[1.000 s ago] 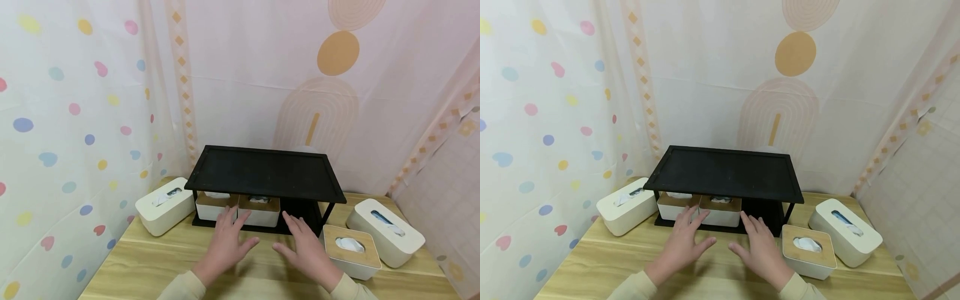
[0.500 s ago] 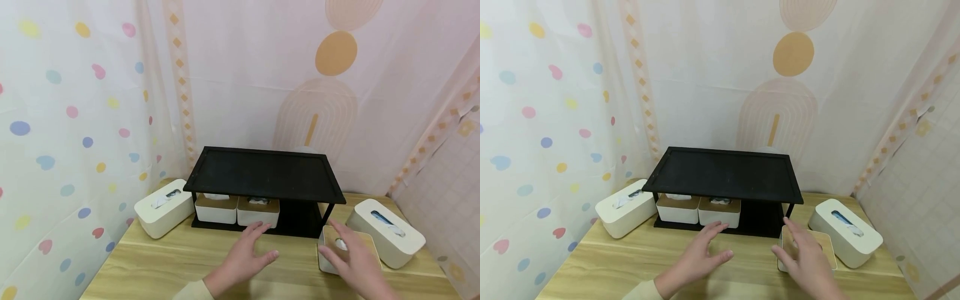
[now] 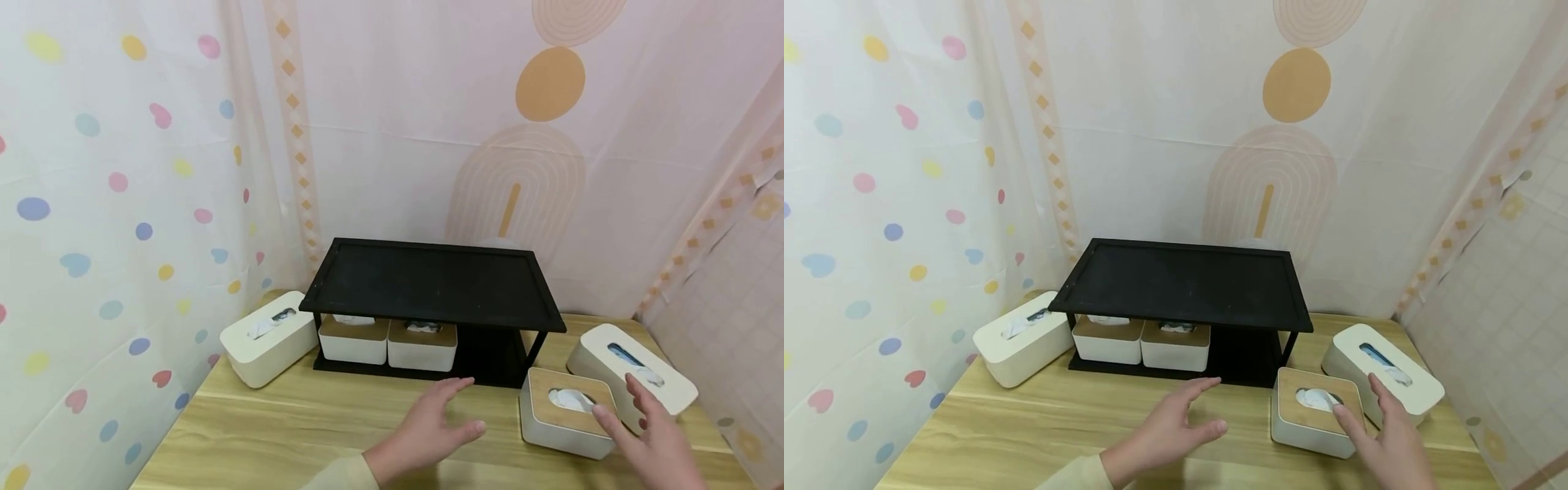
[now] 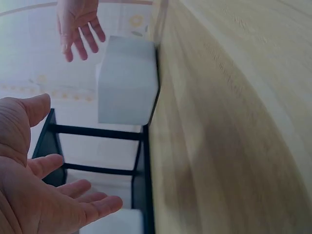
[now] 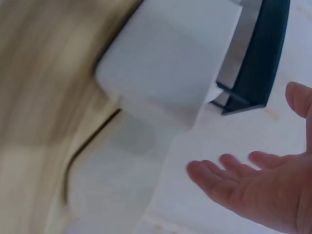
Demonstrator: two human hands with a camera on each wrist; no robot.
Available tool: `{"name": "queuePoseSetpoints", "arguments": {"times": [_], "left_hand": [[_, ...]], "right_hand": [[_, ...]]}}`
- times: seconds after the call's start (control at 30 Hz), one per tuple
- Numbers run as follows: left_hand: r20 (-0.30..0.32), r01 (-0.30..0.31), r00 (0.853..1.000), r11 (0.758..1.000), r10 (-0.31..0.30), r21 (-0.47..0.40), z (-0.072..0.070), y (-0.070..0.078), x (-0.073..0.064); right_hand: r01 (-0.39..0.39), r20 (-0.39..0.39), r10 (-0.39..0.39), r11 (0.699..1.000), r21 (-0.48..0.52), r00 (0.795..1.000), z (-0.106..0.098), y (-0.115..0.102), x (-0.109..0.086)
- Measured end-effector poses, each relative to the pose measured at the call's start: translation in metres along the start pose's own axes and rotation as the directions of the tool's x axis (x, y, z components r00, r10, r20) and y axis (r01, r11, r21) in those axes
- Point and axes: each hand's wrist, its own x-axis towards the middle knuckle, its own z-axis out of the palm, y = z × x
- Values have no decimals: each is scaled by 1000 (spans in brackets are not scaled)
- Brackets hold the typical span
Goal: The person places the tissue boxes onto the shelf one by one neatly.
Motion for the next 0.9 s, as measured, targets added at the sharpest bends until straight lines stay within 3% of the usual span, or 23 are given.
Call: {"name": "queuePoseSetpoints", "arguments": {"times": [0.13, 0.27, 0.4, 0.53, 0.67, 0.77, 0.9], "left_hand": [[17, 41, 999, 998, -41, -45, 10, 1, 7], [27, 97, 995, 990, -94, -107, 18, 2, 12], [47, 170, 985, 962, -164, -213, 26, 3, 16], [81, 213, 977, 940, -199, -266, 33, 3, 19], [115, 242, 969, 928, -218, -284, 38, 5, 20], [132, 257, 965, 922, -228, -290, 42, 7, 21], [145, 269, 961, 920, -237, -284, 46, 9, 19]], "right_hand": [[-145, 209, 139, 989, 14, 968, -2, 9, 7], [-159, 297, 136, 986, 57, 945, 4, 16, 9], [-165, 334, 139, 985, 53, 932, 9, 19, 11], [-203, 336, 177, 978, 44, 925, 11, 19, 11], [-238, 327, 179, 960, 150, 928, 13, 21, 11], [-278, 353, 168, 917, 287, 920, 16, 27, 13], [-311, 393, 150, 867, 389, 907, 19, 37, 15]]}}
